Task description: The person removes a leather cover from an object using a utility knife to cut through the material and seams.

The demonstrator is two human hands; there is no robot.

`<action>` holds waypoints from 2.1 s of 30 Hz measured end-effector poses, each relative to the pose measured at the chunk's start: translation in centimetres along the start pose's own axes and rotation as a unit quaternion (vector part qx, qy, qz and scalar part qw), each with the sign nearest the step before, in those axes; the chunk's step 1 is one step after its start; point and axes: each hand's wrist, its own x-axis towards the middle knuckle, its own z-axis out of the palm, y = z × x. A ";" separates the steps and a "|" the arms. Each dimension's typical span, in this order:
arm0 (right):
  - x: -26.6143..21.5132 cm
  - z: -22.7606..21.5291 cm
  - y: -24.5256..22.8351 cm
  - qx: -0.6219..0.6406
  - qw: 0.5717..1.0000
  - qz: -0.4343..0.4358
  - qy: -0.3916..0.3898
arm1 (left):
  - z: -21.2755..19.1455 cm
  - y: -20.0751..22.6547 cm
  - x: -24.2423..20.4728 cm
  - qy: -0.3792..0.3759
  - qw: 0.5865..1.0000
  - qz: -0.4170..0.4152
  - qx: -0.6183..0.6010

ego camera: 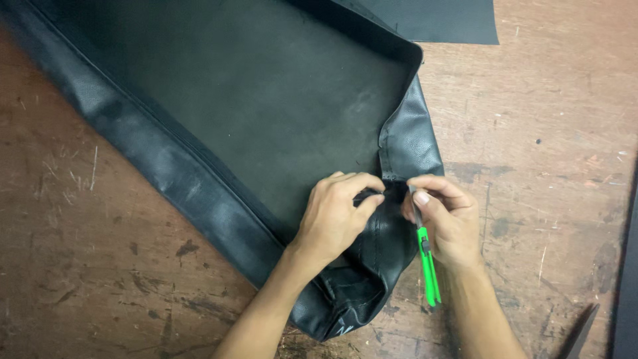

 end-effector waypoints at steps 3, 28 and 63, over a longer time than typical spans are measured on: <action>0.1 0.2 -0.2 -0.012 1.000 0.023 0.002 | -0.5 -0.3 -0.2 -0.001 1.000 0.004 -0.029; 0.4 1.4 -1.0 -0.141 0.987 -0.026 -0.071 | -1.1 -1.6 -3.5 -0.022 0.984 0.172 0.031; 3.3 3.9 -4.6 -0.309 0.942 0.011 -0.131 | 0.1 -2.1 -2.2 0.074 0.981 0.153 0.090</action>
